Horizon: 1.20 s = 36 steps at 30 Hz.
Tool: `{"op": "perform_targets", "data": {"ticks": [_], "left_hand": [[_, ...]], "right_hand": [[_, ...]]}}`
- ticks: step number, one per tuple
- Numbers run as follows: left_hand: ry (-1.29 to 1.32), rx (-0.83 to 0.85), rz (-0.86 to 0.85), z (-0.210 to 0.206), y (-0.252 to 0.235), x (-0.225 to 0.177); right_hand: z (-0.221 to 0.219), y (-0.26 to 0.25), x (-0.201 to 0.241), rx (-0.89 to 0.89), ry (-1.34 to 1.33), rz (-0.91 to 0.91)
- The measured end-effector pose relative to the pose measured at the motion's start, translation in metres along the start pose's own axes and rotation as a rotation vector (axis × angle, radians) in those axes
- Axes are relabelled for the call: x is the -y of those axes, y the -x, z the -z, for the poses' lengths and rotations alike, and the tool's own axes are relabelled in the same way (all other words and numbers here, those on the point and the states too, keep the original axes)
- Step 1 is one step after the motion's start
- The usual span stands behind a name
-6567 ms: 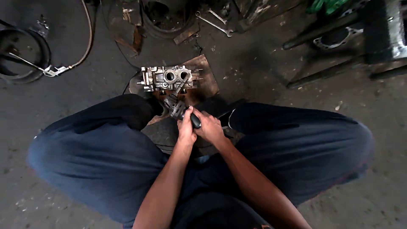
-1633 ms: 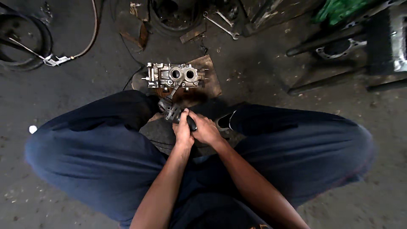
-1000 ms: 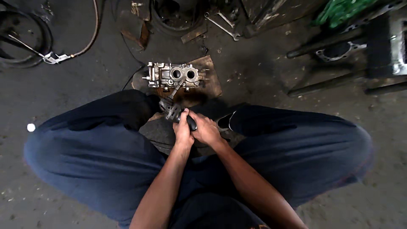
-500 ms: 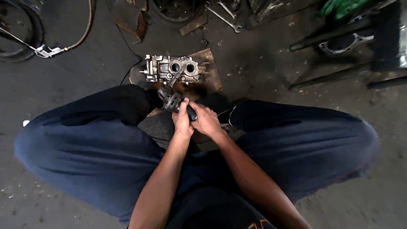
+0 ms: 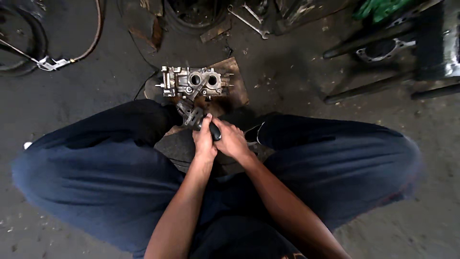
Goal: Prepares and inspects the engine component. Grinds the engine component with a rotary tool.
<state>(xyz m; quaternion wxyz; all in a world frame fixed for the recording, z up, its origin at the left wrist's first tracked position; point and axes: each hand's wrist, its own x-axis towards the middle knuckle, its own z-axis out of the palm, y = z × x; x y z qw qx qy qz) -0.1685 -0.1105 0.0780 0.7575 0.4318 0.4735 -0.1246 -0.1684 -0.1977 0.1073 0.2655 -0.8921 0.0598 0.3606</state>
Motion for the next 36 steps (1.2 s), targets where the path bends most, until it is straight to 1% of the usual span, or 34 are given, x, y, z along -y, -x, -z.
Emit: {"op": "perform_targets", "data": {"ticks": [4,10,15,18,20,22,25,28,30,33,36], "left_hand": [[-0.011,-0.029,0.063,0.005,0.011,0.003],[-0.006,0.007,0.01,0.0,0.0,-0.003],[-0.007,-0.022,0.042,0.003,0.014,0.001],[-0.021,-0.035,0.025,0.002,0.01,-0.002],[-0.013,-0.015,-0.011,0.0,0.004,-0.004],[0.001,-0.001,-0.032,0.0,0.004,-0.001],[-0.001,-0.016,0.03,0.004,0.009,0.009],[-0.03,-0.017,0.096,0.006,0.013,0.013],[-0.035,-0.025,0.078,0.005,0.014,0.013],[-0.025,-0.056,0.04,0.004,0.012,0.009],[-0.025,-0.047,0.047,0.006,0.011,0.006]], "right_hand": [[0.0,0.012,0.0,0.06,0.026,-0.019],[0.0,0.0,0.001,-0.028,-0.027,0.015],[0.002,0.014,0.001,0.063,0.011,-0.032],[0.002,0.009,0.003,0.037,-0.002,-0.01],[0.001,0.003,0.002,0.001,-0.029,0.014],[0.001,0.003,0.0,0.002,-0.028,0.015],[0.0,0.013,-0.004,0.048,0.017,-0.01],[-0.003,0.021,-0.006,0.057,0.024,-0.05],[-0.004,0.021,-0.007,0.056,0.006,-0.048],[-0.003,0.013,-0.008,0.053,-0.007,0.004],[-0.003,0.015,-0.002,0.06,0.0,-0.009]]}}
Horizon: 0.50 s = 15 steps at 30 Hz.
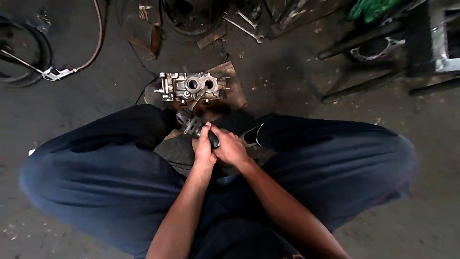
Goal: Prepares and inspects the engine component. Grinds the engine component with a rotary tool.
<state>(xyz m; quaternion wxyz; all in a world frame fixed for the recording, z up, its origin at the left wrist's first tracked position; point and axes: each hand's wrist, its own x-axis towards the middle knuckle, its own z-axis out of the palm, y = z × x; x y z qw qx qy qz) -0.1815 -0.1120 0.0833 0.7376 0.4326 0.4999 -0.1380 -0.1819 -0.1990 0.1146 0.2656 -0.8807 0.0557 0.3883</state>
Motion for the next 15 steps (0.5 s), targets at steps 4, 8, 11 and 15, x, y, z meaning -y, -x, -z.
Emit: {"op": "perform_targets", "data": {"ticks": [4,8,11,15], "left_hand": [[-0.016,0.044,0.022,0.0011,-0.0017,0.0024],[-0.013,0.022,0.001,0.0016,-0.0022,0.0013],[-0.025,0.034,0.027,0.0006,-0.0033,0.0007],[-0.038,0.065,0.006,-0.0066,-0.0073,0.0028]], "right_hand": [[-0.001,0.0039,0.0022,-0.006,-0.02,-0.047],[-0.0012,0.001,0.0023,-0.001,-0.017,-0.026],[-0.0018,0.0017,0.002,-0.01,-0.022,-0.035],[0.0003,-0.0019,-0.0029,-0.045,-0.047,-0.049]]}}
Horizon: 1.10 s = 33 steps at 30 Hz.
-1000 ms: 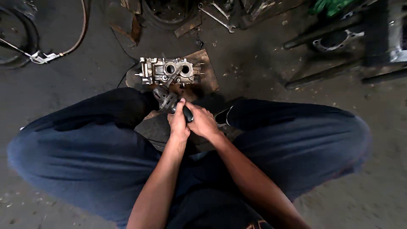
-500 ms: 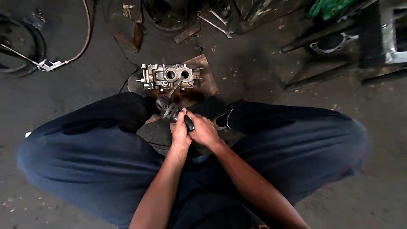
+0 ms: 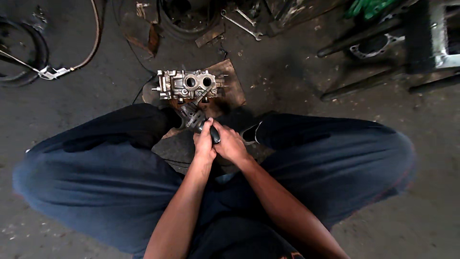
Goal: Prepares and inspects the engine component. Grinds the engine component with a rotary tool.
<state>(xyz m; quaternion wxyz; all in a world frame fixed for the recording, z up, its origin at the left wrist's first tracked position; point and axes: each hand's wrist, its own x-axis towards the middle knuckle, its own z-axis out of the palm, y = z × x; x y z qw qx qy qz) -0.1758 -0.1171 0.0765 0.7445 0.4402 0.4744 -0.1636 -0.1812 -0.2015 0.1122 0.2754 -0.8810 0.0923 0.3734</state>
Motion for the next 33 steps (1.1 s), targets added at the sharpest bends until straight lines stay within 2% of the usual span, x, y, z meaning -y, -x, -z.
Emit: {"op": "perform_targets", "data": {"ticks": [6,12,17,23,28,33], "left_hand": [[0.001,-0.036,-0.01,0.006,0.007,0.0],[0.005,-0.01,-0.057,-0.002,0.0,0.0],[-0.024,-0.03,-0.011,0.0,0.005,0.0],[-0.017,0.003,-0.105,-0.009,-0.01,-0.008],[-0.04,-0.018,-0.072,-0.01,-0.005,-0.006],[-0.029,-0.024,-0.14,-0.013,-0.011,-0.012]], "right_hand": [[0.0,0.004,0.002,0.046,0.029,0.027],[0.002,-0.003,-0.001,0.006,-0.005,0.004],[0.003,0.003,0.002,0.032,0.017,-0.007],[0.006,-0.015,0.0,-0.034,-0.034,0.026],[0.008,-0.008,0.0,0.002,-0.03,0.003],[0.009,-0.023,-0.003,-0.021,-0.034,0.08]]}}
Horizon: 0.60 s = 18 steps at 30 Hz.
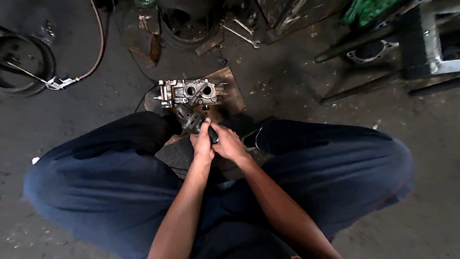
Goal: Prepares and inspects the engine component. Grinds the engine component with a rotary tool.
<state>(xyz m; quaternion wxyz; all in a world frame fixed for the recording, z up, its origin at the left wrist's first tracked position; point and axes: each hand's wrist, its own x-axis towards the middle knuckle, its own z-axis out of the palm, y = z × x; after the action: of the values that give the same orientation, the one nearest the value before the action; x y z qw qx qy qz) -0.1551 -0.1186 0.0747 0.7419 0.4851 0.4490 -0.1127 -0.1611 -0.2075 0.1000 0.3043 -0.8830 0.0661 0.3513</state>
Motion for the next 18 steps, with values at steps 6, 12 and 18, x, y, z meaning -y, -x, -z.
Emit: {"op": "perform_targets", "data": {"ticks": [6,12,18], "left_hand": [[-0.005,0.014,0.028,0.0,-0.002,0.003],[-0.039,0.025,-0.011,0.004,-0.006,0.002],[-0.005,-0.007,-0.027,0.006,-0.003,0.001]], "right_hand": [[0.001,0.001,0.0,-0.001,-0.005,-0.015],[-0.001,-0.003,0.001,-0.018,0.004,-0.01],[-0.001,-0.008,-0.002,0.01,-0.014,0.044]]}}
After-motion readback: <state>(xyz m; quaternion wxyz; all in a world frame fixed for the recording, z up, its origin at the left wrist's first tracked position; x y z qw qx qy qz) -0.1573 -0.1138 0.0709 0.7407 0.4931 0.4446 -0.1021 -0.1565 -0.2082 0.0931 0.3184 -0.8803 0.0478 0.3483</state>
